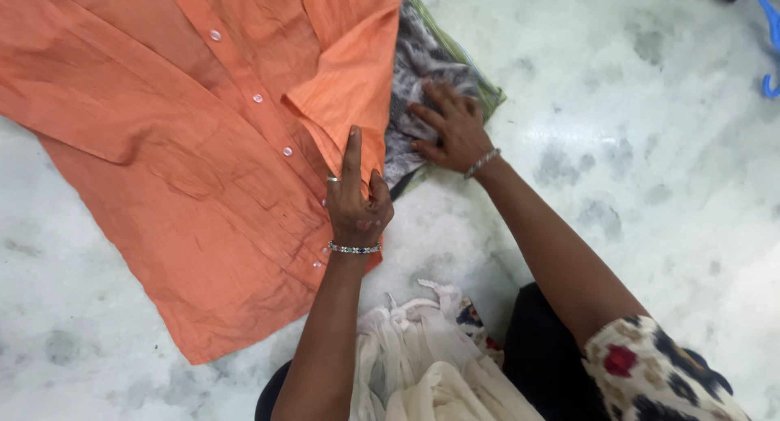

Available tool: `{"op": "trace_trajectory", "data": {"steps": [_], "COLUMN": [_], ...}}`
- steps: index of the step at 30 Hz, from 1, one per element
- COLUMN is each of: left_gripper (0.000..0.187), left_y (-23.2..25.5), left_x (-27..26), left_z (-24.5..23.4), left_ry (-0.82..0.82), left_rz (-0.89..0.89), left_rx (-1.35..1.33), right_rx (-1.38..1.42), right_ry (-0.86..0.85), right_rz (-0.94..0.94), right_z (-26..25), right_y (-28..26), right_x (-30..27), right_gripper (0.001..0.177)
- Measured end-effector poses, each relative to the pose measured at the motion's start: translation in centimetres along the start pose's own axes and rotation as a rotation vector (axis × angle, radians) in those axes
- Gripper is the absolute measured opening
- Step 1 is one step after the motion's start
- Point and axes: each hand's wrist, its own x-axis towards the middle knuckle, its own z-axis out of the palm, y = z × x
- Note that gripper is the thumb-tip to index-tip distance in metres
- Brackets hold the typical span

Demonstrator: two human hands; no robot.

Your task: The person sits on the floor and buttons an orange shirt laid out in front of them. They fasten each button from bottom to top, smooth the fabric, and then place the shirt on a blue hanger.

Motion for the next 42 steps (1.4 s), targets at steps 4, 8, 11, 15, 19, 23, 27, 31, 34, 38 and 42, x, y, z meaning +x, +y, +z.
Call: {"op": "trace_trajectory", "data": {"steps": [4, 8, 11, 15, 19, 23, 27, 31, 34, 38, 42], "left_gripper": [0.055, 0.063, 0.067, 0.074, 0.076, 0.080, 0.068, 0.068, 0.010, 0.048, 0.113], "left_y": [0.8, 1.2, 1.5, 2.0, 1.1, 1.1, 2.5, 2.0, -1.9, -8.5, -10.1], "left_x": [0.2, 0.0, -0.3, -0.9, -0.5, -0.2, 0.7, -0.3, -0.9, -4.1, -10.1], "left_z": [-0.2, 0.0, 0.3, 0.5, 0.1, 0.2, 0.5, -0.8, -3.3, -11.2, -19.5], "left_ry": [-0.095, -0.154, -0.163, -0.151, -0.128, 0.017, -0.254, -0.513, -0.205, 0.281, 0.161], "left_rz": [0.002, -0.046, -0.051, -0.087, -0.092, -0.024, 0.002, -0.032, -0.085, -0.405, -1.510], "left_rx": [-0.037, -0.083, -0.151, -0.283, -0.308, -0.380, -0.666, -0.561, -1.001, 0.027, 0.399], "right_rx": [0.126, 0.054, -0.080, 0.372, 0.540, 0.407, 0.757, 0.749, 0.851, 0.698, 0.558], "right_ry": [-0.303, -0.333, -0.144, 0.224, 0.000, -0.691, -0.874, -0.801, -0.381, 0.122, 0.304], "right_rz": [0.366, 0.551, 0.563, 0.063, -0.105, 0.314, 0.171, 0.514, 0.808, 0.733, 0.224], "right_z": [-1.9, -3.3, -3.3, -3.5, -0.3, 3.6, 3.3, -0.8, -3.7, -4.3, -3.8], "right_y": [2.3, 5.0, 4.8, 1.5, -5.0, -6.4, -3.6, 0.6, 2.5, 0.3, -5.9], "right_x": [0.0, -1.7, -2.7, -1.5, 0.0, -0.1, -2.0, -4.3, -4.7, -4.9, -3.8], "right_gripper": [0.092, 0.042, 0.010, 0.013, 0.016, 0.039, 0.050, 0.044, 0.031, 0.018, 0.014]}}
